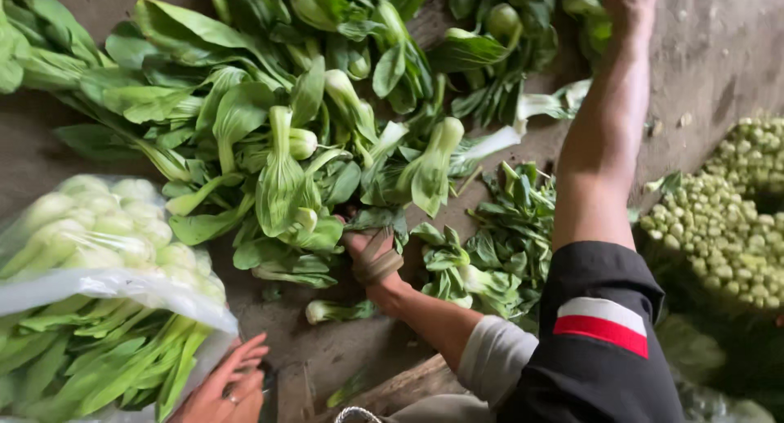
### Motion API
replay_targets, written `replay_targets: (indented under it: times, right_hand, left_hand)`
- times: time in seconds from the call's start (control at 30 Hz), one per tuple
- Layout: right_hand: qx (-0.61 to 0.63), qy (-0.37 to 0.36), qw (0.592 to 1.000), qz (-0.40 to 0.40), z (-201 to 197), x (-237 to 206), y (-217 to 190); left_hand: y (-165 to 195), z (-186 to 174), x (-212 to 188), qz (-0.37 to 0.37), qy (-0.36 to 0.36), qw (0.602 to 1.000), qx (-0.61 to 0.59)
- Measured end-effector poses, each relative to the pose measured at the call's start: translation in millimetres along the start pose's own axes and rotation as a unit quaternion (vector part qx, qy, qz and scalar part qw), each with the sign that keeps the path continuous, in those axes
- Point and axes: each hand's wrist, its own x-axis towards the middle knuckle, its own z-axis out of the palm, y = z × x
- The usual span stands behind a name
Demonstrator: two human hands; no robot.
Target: The person sits on the floor among piles of leafy green vegetables, picks up individual bok choy heads, strips off outer leaves and discards them on the ground, and places the trimmed heads into a plastic-lined basket, pressing them down to fit more.
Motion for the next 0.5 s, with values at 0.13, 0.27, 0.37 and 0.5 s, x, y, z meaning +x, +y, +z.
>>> replay_targets:
  times: [0.13,0.27,0.37,0.5]
  right_hand:
    - [0.009,0.015,0.998,0.057,-1,-5,10]
    - [0.0,0.011,1.0,0.015,6,-7,51]
    - [-0.223,0.016,0.97,-0.095,3,4,53]
    - [-0.252,-0.043,0.951,-0.174,-41,22,-33]
  left_hand:
    - [-12,11,-15,-0.104,0.015,0.993,-0.047]
    - [26,16,-14,-0.099,0.091,0.985,0.104]
    - [54,17,-9,-0.144,0.126,0.972,0.14]
    - [56,14,-7,-0.108,0.154,0.98,0.069]
